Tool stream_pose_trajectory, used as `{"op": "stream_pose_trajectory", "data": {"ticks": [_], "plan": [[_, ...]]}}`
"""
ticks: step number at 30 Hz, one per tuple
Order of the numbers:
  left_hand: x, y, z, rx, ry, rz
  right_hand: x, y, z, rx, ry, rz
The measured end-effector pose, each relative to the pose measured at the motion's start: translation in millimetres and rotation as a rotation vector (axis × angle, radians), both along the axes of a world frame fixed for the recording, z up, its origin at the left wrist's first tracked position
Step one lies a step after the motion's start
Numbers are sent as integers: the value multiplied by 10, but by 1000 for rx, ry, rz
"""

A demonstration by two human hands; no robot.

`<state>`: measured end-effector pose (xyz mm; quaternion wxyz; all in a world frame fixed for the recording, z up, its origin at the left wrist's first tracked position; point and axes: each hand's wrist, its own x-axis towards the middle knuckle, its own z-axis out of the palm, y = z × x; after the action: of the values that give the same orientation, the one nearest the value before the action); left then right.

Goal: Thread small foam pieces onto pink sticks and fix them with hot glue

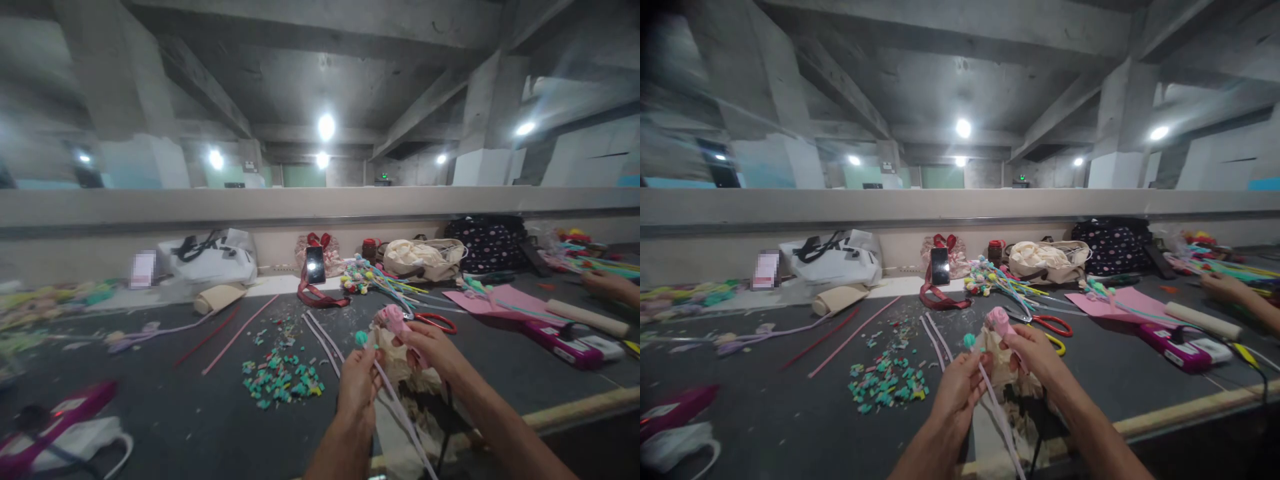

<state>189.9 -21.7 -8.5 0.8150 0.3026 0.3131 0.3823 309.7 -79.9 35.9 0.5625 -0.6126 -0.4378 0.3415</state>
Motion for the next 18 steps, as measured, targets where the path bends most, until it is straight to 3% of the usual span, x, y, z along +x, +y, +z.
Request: {"op": "stream_pose_trajectory", "data": {"ticks": [4, 9, 15, 18], "plan": [[-10, 8, -27, -4, 9, -7, 100, -71, 107, 41, 14, -22], [-79, 25, 6, 0, -17, -47, 122, -134, 149, 298, 153, -80], [-297, 70, 154, 4, -86, -115, -101, -336, -31, 277, 222, -11], [-503, 35, 207, -18, -174, -242, -259, -440, -142, 267, 230, 23]]}}
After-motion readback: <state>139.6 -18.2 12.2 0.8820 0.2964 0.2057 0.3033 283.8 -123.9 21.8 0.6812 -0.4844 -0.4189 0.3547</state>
